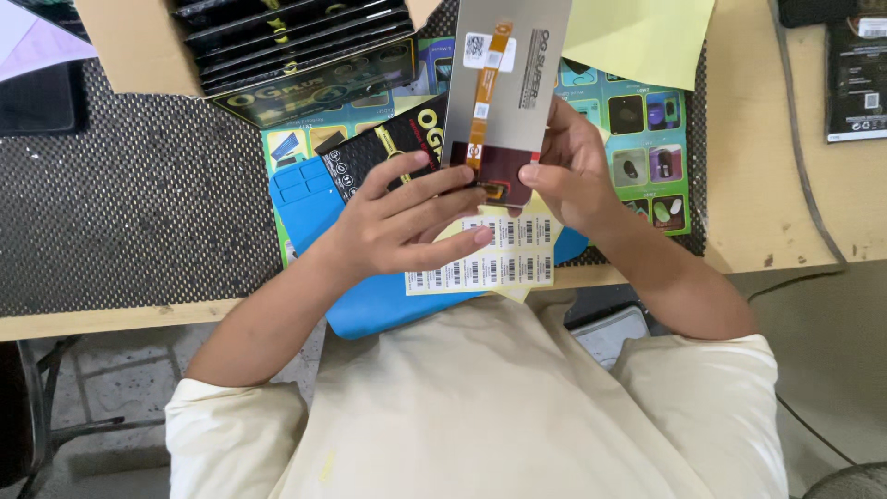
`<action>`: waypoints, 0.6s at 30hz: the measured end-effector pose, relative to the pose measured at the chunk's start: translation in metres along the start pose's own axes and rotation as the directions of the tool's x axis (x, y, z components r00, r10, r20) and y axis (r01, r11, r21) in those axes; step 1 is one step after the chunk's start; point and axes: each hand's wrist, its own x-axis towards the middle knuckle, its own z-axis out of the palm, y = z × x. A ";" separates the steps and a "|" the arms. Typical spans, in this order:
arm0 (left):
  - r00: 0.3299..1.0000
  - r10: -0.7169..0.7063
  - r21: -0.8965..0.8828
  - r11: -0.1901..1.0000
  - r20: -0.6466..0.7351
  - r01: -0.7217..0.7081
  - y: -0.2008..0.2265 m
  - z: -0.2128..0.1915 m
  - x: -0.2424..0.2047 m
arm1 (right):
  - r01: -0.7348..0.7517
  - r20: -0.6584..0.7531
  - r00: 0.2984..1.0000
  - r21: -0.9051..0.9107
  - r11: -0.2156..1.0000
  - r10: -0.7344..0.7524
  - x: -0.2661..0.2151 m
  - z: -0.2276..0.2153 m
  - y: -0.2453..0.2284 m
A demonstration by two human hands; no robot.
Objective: The person repeatedly picks up small black product boxes from a larger cardboard box, peels a barcode sticker from a sheet, and applies it to the back of each box. They then use a pen to write on the sticker before placing the labeled box on a pile on the table.
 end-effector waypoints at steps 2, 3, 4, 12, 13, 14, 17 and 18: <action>0.988 -0.069 -0.075 0.995 -0.138 0.059 0.012 0.014 0.000 | 0.043 0.087 0.995 0.110 0.993 -0.053 0.000 -0.009 0.019; 0.952 -0.151 -0.158 0.981 -0.268 0.111 0.018 0.021 0.000 | 0.073 0.169 0.979 0.219 0.973 -0.112 0.000 -0.014 0.028; 0.952 -0.148 -0.160 0.981 -0.268 0.108 0.019 0.021 0.000 | 0.077 0.167 0.979 0.218 0.973 -0.115 -0.001 -0.003 0.017; 0.927 -0.261 -0.377 0.914 -0.270 0.148 0.016 0.015 0.001 | -0.279 0.340 0.907 0.044 0.959 0.248 -0.011 0.004 0.021; 0.926 -0.263 -0.377 0.914 -0.271 0.149 0.016 0.015 0.003 | -0.280 0.340 0.907 0.043 0.959 0.250 -0.014 -0.015 0.045; 0.921 -0.267 -0.397 0.907 -0.283 0.141 0.015 0.015 0.005 | -0.250 0.426 0.877 0.010 0.968 0.222 -0.016 -0.034 0.069; 0.916 -0.269 -0.419 0.899 -0.297 0.128 0.010 0.010 0.009 | -0.198 0.513 0.842 0.006 0.980 0.167 -0.012 -0.009 0.045; 0.916 -0.271 -0.421 0.898 -0.296 0.129 0.008 0.007 0.010 | -0.185 0.517 0.844 0.034 0.982 0.141 -0.009 0.014 0.021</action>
